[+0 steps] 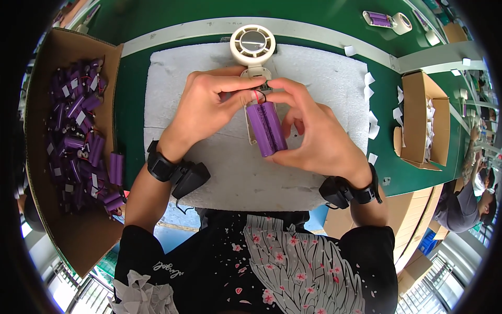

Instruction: Assembling small handheld fans by installing the circuit board, wiring, and batteries into the plastic housing.

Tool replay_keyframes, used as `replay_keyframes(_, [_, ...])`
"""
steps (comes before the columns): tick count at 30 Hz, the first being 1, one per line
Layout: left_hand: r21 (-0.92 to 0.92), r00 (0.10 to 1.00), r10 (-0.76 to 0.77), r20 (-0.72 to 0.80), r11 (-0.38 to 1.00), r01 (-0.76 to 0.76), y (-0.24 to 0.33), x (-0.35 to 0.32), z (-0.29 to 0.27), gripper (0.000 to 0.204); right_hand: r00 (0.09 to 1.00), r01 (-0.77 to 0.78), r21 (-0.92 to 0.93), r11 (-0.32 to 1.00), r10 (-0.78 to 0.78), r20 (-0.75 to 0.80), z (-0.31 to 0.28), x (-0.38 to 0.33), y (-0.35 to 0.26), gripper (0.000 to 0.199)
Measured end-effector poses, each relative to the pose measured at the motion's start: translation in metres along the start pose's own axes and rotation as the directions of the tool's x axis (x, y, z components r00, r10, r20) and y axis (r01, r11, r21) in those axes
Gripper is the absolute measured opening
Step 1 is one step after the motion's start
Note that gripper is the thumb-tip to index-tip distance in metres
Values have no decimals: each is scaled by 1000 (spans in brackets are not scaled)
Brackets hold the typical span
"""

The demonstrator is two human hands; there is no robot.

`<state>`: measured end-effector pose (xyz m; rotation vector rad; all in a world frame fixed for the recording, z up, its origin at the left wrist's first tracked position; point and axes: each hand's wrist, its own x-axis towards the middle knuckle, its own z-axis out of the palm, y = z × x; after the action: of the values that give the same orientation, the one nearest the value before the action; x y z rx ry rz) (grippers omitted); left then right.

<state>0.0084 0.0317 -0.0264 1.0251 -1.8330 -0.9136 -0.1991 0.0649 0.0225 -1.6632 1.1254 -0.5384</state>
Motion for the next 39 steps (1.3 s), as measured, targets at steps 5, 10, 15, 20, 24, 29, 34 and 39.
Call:
replay_keyframes(5, [27,999,-5,41,1000,4,0,0,-3,27,1000,19,-217,976,-21,-6,2,1,5,86])
replay_keyframes(10, [60,997,49,66,997,-53,-2,0,-4,27,998,-7,-270,963,-8,-55,5,0,4,82])
replay_keyframes(15, [81,993,73,89,993,-81,0,1,-7,27,996,27,-325,945,-54,-76,9,0,6,83])
replay_keyframes(20, [101,988,119,95,987,-128,-1,2,-9,26,981,134,-376,917,-177,-82,11,1,10,81])
replay_keyframes(24, [120,986,127,109,983,-140,-1,1,-10,26,958,215,-380,900,-269,-95,15,2,13,79])
replay_keyframes(29, [137,987,116,113,982,-131,1,2,-11,24,932,267,-416,869,-343,-118,14,2,9,75])
replay_keyframes(34, [125,989,81,122,988,-96,1,2,-11,23,942,243,-382,892,-310,-124,17,1,11,72])
replay_keyframes(39, [120,984,65,163,989,-86,3,3,-15,28,926,299,-373,878,-362,-110,16,-1,16,66])
